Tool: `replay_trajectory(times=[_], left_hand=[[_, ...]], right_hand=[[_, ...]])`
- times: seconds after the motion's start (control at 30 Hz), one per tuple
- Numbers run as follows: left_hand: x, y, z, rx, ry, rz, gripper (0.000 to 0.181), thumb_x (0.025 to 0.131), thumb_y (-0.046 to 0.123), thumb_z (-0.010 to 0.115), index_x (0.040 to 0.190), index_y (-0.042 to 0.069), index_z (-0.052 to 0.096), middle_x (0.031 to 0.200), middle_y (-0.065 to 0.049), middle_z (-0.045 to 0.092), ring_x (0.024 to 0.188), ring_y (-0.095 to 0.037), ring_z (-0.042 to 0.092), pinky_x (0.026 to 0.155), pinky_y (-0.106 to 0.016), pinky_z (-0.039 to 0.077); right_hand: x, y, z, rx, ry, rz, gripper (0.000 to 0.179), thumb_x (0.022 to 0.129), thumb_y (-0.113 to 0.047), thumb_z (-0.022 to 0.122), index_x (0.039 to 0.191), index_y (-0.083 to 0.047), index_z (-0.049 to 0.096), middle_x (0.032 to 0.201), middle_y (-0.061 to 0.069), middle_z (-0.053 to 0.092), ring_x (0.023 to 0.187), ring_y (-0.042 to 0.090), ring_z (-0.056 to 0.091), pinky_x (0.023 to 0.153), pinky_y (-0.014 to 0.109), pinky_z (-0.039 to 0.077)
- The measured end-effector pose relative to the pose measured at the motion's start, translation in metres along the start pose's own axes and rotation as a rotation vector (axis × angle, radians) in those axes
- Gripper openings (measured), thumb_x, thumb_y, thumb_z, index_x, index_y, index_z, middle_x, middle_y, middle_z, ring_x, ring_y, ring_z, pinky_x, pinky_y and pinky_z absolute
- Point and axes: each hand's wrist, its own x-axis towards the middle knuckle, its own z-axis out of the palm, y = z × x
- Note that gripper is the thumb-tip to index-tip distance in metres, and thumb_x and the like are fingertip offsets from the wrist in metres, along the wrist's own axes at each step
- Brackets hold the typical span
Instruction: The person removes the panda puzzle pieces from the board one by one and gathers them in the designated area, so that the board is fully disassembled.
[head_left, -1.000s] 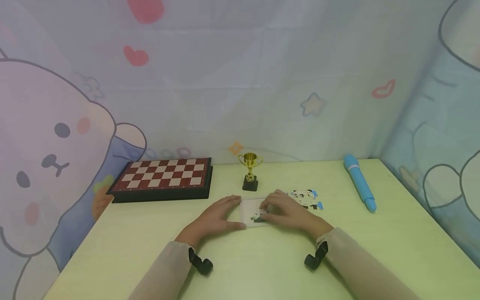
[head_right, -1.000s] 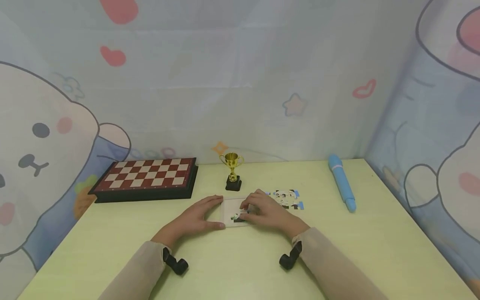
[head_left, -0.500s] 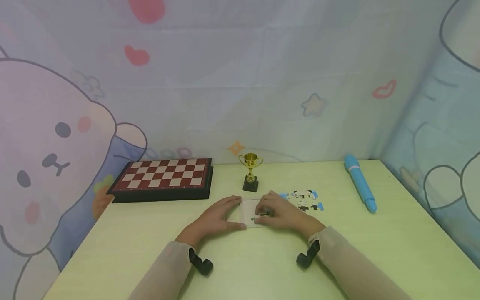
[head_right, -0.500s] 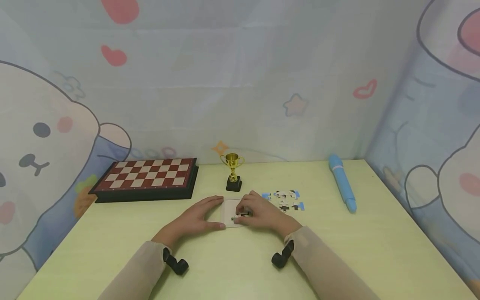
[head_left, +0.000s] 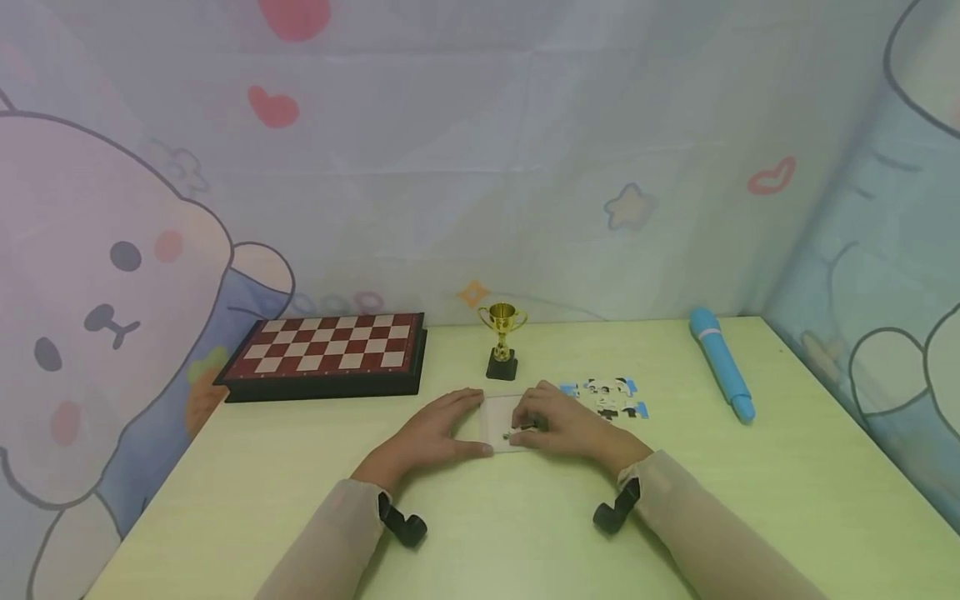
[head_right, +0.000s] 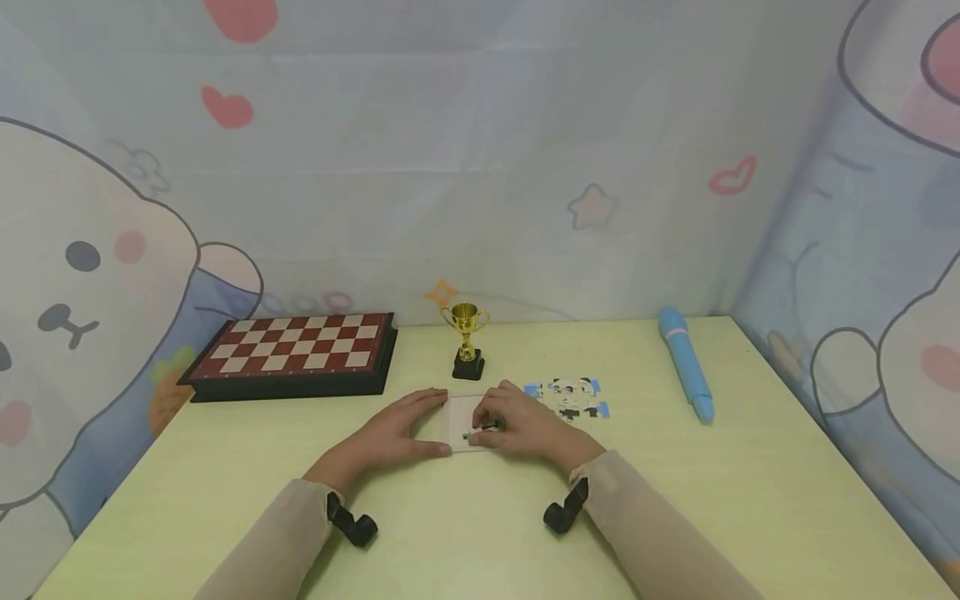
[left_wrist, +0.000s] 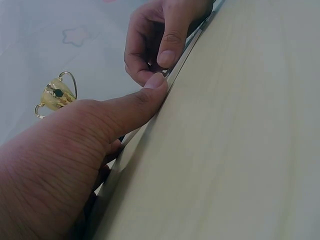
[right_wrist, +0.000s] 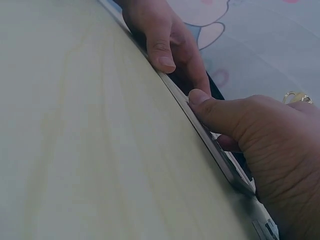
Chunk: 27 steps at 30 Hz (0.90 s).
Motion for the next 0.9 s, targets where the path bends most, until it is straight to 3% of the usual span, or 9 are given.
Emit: replay_trajectory(times=[0.37, 0.9], left_hand=[[0.0002, -0.0003, -0.0001, -0.005, 0.002, 0.006, 0.094, 0.082, 0.073, 0.066, 0.156, 0.022, 0.039, 0.161, 0.004, 0.035, 0.148, -0.020, 0.028, 0.118, -0.047, 0.028], [0.0007, -0.0024, 0.0010, -0.018, -0.003, -0.001, 0.096, 0.080, 0.075, 0.065, 0.157, 0.023, 0.038, 0.162, 0.004, 0.033, 0.148, -0.019, 0.028, 0.118, -0.047, 0.029]], right_hand=[[0.0010, -0.0031, -0.0009, -0.005, -0.025, 0.029, 0.021, 0.090, -0.041, 0.076, 0.099, -0.025, 0.070, 0.097, -0.015, 0.061, 0.095, 0.008, 0.049, 0.084, 0.031, 0.047], [0.0002, -0.0037, -0.0008, 0.062, 0.008, 0.024, 0.018, 0.092, -0.036, 0.075, 0.103, -0.023, 0.069, 0.096, -0.011, 0.062, 0.091, 0.011, 0.055, 0.079, 0.030, 0.050]])
